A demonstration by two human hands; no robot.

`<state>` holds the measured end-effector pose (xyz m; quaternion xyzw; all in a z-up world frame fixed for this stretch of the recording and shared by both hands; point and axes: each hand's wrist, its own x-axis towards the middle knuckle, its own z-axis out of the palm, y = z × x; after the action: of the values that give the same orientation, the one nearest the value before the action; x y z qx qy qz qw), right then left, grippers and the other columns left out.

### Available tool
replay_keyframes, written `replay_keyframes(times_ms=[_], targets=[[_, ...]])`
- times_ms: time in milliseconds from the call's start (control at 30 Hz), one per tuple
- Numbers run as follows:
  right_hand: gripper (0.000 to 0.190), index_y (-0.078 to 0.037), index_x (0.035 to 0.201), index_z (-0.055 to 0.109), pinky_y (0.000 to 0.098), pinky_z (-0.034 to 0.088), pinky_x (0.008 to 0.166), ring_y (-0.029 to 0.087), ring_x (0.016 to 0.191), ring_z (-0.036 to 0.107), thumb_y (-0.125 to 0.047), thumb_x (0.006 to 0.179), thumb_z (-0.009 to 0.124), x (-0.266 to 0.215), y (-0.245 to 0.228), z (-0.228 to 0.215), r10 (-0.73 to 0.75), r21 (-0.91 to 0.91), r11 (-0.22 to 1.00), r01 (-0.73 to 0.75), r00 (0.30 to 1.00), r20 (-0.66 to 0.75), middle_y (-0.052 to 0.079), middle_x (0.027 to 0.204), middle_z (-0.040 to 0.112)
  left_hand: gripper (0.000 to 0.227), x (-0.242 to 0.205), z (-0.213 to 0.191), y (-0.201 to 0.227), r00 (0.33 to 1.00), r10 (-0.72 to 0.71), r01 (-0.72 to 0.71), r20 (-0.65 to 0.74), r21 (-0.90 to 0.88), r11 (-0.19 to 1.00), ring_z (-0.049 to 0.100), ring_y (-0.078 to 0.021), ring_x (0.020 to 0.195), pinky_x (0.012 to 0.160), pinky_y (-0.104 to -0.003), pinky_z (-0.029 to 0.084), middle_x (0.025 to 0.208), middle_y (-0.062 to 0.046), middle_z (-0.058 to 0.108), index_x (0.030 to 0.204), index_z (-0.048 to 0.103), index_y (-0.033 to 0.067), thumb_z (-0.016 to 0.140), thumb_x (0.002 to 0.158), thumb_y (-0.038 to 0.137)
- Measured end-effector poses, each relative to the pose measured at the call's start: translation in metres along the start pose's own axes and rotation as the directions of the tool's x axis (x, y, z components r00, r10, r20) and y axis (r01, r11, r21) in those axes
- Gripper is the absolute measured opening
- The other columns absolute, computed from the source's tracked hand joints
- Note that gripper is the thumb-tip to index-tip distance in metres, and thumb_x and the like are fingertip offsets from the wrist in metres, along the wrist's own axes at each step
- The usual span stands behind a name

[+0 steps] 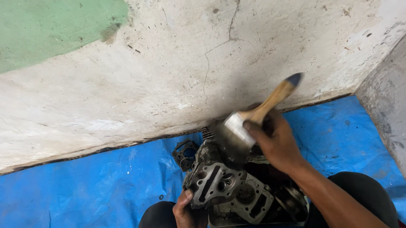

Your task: The person sits on a blue tarp and cleans a disassembled engine cylinder head. They use a red cloth to wipe the surface and crevices, then use a brush to scrub the internal components and ports of the metal part.

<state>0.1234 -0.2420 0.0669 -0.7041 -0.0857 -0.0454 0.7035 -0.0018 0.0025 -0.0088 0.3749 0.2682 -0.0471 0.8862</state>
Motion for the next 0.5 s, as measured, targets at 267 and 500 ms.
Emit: replay_keyframes(times_ms=[267,500], targets=[[0.042,0.001,0.126,0.057,0.0333,0.056,0.074,0.018,0.088,0.07,-0.018,0.092,0.071,-0.004,-0.005,0.015,-0.027,-0.137,0.99,0.025,1.0,-0.011,0.014,0.103,0.073,0.078,0.003,-0.004,0.001,0.999,0.03,-0.031,-0.018,-0.041,0.999,0.064,-0.0413,0.113,0.094,-0.053,0.05,0.121,-0.025,0.069,0.134,0.06,-0.0038,0.066,0.071,0.042],[0.041,-0.001,0.123,0.06,0.0338,0.057,0.066,0.021,0.077,0.073,-0.019,0.089,0.071,-0.011,-0.018,0.015,-0.04,-0.32,0.947,0.04,0.999,0.007,0.015,0.094,0.075,0.076,0.004,-0.003,0.004,0.998,0.048,-0.052,-0.05,-0.083,0.995,0.066,-0.0391,0.11,0.094,-0.053,0.052,0.12,-0.022,0.069,0.135,0.059,-0.002,0.067,0.072,0.039]])
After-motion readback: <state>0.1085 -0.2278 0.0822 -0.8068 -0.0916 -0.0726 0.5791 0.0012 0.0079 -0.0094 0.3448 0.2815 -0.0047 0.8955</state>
